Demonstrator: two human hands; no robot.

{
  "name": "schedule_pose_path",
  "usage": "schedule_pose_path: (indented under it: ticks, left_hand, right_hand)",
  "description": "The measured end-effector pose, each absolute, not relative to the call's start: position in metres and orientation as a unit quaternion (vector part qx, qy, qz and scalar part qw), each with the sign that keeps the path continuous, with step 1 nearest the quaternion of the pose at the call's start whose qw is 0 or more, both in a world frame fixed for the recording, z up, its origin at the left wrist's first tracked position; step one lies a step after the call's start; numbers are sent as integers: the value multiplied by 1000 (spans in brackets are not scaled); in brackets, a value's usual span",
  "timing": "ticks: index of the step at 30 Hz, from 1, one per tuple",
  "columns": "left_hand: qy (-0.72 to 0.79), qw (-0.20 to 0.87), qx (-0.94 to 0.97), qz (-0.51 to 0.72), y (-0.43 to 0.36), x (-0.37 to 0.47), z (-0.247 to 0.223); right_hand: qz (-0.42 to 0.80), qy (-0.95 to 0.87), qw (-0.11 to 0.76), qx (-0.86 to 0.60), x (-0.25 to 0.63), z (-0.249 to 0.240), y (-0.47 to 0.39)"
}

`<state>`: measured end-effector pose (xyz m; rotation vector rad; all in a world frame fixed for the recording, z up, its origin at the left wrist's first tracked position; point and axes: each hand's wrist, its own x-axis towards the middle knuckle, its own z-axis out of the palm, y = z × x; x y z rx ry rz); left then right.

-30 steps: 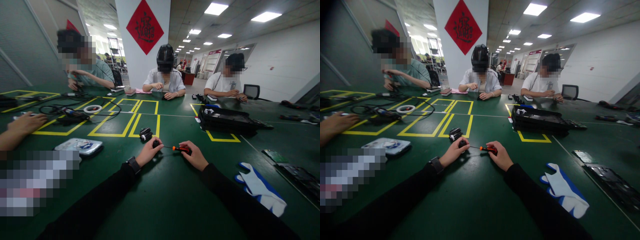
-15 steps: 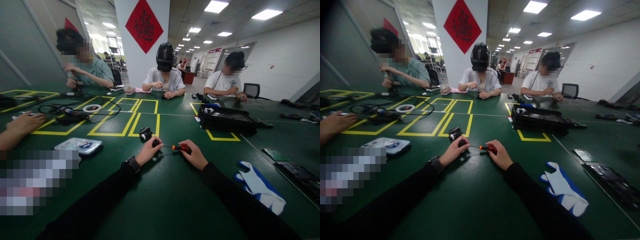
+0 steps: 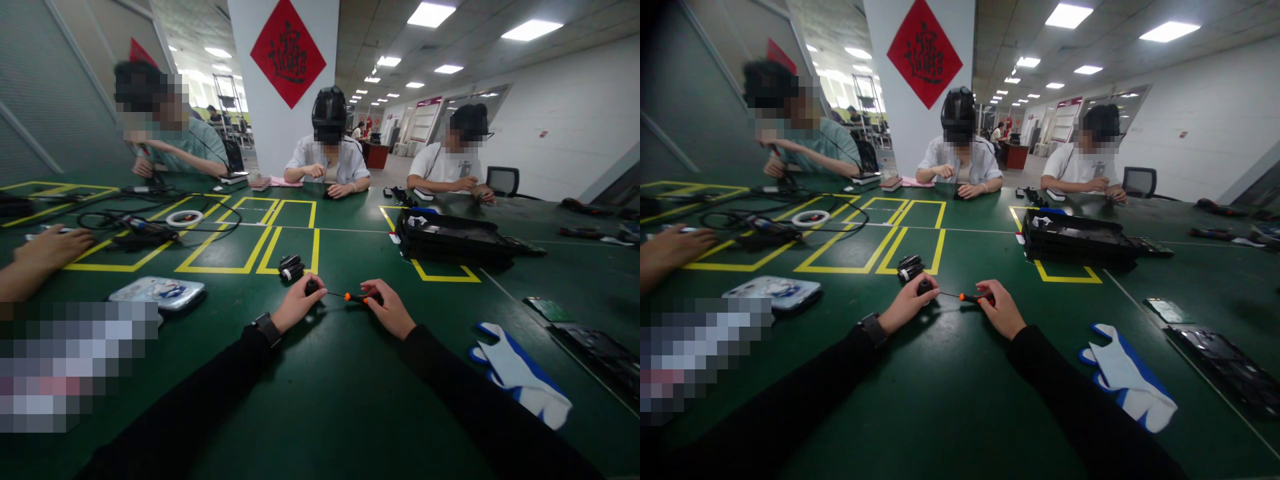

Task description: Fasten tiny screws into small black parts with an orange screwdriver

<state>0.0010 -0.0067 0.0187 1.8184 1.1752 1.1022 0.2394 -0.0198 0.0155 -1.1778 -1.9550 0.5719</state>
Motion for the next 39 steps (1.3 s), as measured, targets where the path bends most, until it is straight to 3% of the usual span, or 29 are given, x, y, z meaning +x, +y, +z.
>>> schedule_pose_path:
  ticks: [13, 20, 30, 39]
  left_hand:
    - [449, 338, 711, 424, -6, 1, 18]
    - [449, 344, 708, 423, -8, 1, 20]
    - [451, 341, 708, 423, -6, 1, 18]
    - [455, 339, 708, 420, -6, 1, 19]
  right_hand:
    - [160, -802, 384, -428, 239, 21, -23]
    - [232, -767, 386, -458, 240, 15, -20]
    - [185, -799, 376, -431, 238, 21, -24]
    - [234, -781, 377, -439, 239, 14, -20]
